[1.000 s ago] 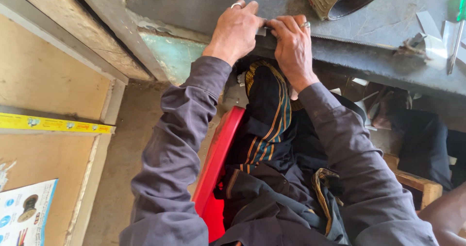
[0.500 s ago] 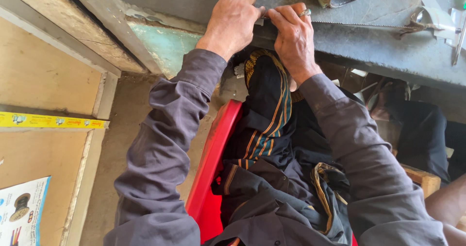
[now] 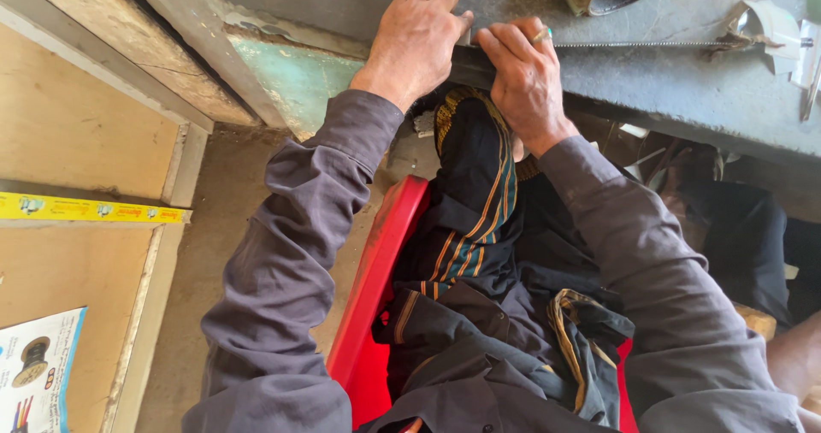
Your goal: The person prepares insulating paper strips for an electric motor, folding the edges by hand and creasing them against a metal bar on a workbench.
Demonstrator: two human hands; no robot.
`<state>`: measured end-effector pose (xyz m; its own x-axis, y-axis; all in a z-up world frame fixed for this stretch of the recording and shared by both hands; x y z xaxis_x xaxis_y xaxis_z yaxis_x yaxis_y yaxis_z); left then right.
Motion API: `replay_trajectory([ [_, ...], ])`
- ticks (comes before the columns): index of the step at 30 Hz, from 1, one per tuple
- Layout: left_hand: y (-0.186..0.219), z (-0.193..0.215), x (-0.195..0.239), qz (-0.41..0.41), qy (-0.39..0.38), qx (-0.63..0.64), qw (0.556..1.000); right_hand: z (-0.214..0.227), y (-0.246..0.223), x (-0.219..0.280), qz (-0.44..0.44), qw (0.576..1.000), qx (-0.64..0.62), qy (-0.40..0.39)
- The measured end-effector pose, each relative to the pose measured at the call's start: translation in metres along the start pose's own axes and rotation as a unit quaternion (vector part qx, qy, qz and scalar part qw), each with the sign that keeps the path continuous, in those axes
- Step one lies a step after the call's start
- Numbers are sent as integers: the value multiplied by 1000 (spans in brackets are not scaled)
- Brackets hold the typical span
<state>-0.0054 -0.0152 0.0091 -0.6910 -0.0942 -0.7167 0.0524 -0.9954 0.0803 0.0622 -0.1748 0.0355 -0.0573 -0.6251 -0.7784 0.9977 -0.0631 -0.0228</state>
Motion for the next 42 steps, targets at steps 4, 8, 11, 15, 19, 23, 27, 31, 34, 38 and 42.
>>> replay_trajectory([
  [4, 0, 2, -1, 4, -5, 7, 1000, 1, 1, 2, 0, 1000, -3, 4],
  [8, 4, 8, 1, 10, -19, 14, 1000, 5, 5, 0, -21, 999, -42, -14],
  [11, 4, 14, -3, 20, -10, 25, 999, 7, 8, -8, -66, 996, -51, 31],
  [15, -5, 8, -2, 40, -44, 49, 997, -4, 13, -12, -82, 995, -50, 35],
  [19, -7, 7, 0, 38, -12, 67, 997, -12, 16, -16, -82, 996, -39, 20],
  [23, -7, 6, 2, 39, 3, 70, 997, -15, 15, -16, -81, 996, -26, 7],
  [27, -5, 3, 0, 26, 6, 47, 999, -9, 9, -11, -52, 999, -13, 8],
  [31, -4, -1, 2, 20, 17, 32, 999, -5, 4, -8, -28, 1000, -10, -4],
  [34, -3, -1, 4, 19, 31, 42, 998, -2, 0, -9, -16, 1000, -7, -4],
  [38, -5, -2, 4, 17, 32, 36, 999, 0, -3, -5, -7, 1000, -9, -3],
  [42, -3, 2, 4, 19, 4, 39, 999, 4, -2, -5, -30, 999, -34, -6],
])
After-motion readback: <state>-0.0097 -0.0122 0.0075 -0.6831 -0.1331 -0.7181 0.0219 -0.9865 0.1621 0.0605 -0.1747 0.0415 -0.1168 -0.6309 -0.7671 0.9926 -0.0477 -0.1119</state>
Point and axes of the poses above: each hand's wrist, its own x-axis away from the middle knuckle, its own z-axis out of the back of the hand, y = z × x, the point moved 3 cm from there along -x, towards the middle knuckle, and after that the axes turned 10 degrees about y, right-handed, at the moved point
